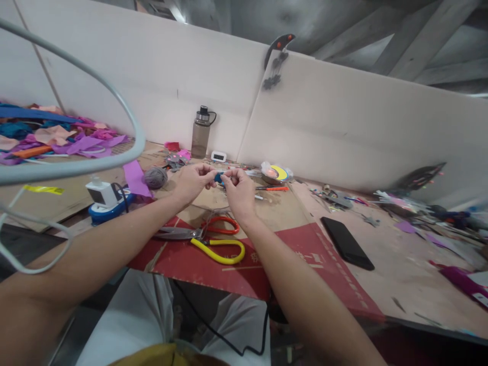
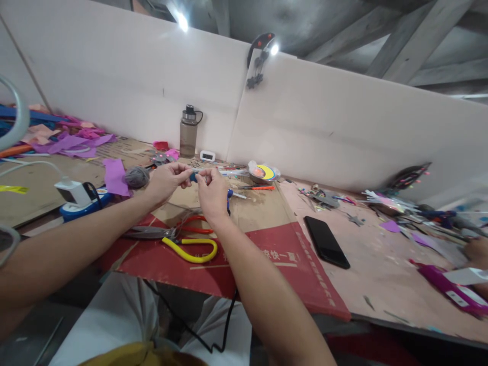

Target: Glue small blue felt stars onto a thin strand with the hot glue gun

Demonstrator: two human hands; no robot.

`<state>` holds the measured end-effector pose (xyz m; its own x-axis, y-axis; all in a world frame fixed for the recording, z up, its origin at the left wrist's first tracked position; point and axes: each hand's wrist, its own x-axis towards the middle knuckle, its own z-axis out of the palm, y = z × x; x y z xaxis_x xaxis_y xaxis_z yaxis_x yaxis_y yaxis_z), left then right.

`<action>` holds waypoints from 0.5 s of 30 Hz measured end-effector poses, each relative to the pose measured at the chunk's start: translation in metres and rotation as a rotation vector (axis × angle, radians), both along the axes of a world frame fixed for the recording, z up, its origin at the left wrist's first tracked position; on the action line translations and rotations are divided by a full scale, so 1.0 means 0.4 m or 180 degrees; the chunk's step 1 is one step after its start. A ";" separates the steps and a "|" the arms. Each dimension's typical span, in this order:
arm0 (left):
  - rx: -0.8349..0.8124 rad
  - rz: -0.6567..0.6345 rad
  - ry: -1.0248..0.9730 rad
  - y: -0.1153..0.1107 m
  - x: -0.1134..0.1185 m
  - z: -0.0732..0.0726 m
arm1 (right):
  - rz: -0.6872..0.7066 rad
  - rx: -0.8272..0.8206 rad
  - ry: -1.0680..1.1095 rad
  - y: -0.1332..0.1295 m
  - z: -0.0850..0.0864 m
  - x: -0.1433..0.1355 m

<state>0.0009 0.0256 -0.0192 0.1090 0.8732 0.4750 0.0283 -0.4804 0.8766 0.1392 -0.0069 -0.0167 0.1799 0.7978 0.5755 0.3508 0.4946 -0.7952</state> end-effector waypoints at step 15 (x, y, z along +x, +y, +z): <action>0.0065 -0.0040 0.0358 -0.006 -0.006 0.011 | 0.0158 -0.0358 -0.0016 0.012 -0.005 0.016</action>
